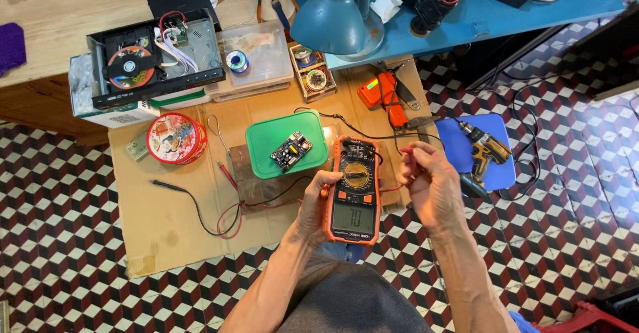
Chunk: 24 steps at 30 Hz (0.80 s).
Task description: The person uses a multimeter to test a small circuit board and a wire, then inspects the board with a magnifying glass. The person handles multimeter probes, a circuit board, and a magnifying glass on a cluttered workbench.
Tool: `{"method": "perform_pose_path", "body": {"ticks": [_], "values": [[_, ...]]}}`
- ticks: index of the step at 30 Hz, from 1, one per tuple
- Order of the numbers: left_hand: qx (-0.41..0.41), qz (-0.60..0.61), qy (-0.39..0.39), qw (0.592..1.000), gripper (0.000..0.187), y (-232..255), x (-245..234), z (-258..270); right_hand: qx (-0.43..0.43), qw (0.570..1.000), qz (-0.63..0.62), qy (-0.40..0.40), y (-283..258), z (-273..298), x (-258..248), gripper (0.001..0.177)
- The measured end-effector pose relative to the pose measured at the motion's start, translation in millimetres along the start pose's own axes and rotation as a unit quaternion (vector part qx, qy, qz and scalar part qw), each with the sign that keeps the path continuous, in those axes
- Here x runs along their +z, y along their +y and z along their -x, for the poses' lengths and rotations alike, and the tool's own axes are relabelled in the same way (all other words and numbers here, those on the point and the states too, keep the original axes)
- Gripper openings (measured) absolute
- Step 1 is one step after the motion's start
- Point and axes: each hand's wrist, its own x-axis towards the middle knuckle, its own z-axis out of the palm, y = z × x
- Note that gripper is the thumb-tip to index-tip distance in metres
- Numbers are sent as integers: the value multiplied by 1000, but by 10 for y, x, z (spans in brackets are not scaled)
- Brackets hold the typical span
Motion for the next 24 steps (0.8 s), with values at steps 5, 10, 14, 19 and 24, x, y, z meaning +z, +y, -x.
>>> {"method": "perform_pose_path", "body": {"ticks": [5,10,14,19,24], "values": [[-6,119,-58,991,64,193,68,-338,-71,994,55,63,-719,-431,-151,14],[-11,107,-44,993,62,298,-151,-696,-41,978,204,18,-723,-768,25,14],[21,21,5,1000,61,299,-441,-960,18,968,251,-20,-277,-950,329,19],[61,-5,43,997,66,315,-540,-1191,36,944,325,-45,-83,-1144,526,23],[84,8,85,993,68,301,-496,-1388,65,941,329,-50,-108,-1420,492,25]]}}
